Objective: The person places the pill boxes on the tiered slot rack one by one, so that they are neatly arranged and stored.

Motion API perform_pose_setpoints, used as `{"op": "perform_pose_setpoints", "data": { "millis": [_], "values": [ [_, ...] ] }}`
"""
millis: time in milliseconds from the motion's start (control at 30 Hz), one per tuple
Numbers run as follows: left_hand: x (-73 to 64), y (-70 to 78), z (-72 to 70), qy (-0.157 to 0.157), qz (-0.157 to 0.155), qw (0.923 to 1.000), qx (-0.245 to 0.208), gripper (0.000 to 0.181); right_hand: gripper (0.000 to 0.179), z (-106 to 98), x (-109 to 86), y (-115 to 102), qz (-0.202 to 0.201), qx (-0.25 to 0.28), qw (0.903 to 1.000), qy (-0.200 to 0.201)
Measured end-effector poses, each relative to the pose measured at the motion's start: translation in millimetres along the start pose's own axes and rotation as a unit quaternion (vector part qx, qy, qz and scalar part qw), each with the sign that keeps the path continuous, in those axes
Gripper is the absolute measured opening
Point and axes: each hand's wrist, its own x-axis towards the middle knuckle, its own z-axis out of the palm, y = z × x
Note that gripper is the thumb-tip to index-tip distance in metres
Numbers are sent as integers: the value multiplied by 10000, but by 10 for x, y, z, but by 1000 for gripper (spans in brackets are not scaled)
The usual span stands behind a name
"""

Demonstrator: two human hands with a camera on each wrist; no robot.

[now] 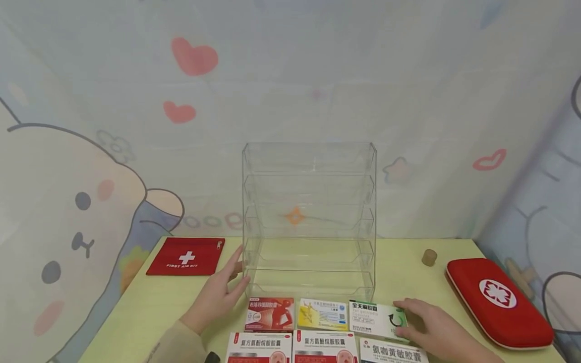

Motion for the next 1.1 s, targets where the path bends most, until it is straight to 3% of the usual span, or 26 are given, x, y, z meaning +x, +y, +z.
{"op": "perform_pose_setpoints", "data": {
  "millis": [300,400,567,667,767,833,1100],
  "values": [
    [-12,-11,10,-35,-76,10000,-49,86,73,-6,-28,-38,-71,74,9997,204],
    [-13,-6,11,-13,-79,9999,-67,85,73,-8,-48,-51,46,354,9987,375],
    [-9,-6,14,-9,2,10000,-18,86,64,-30,-79,-64,624,927,9923,542],
    [-2,-11,9,-2,32,10000,15,86,52,-75,-95,-79,624,905,9908,789],
    [2,-10,0,-8,14,10000,-52,86,42,-125,-133,-99,38,686,9885,1346],
    [4,-7,-1,-49,11,9999,-104,86,40,-153,-166,-125,-427,506,9808,1837],
    [-3,-16,3,-196,-67,9990,-395,85,47,-292,-108,-403,-1852,760,9307,3061]
  ]
}}
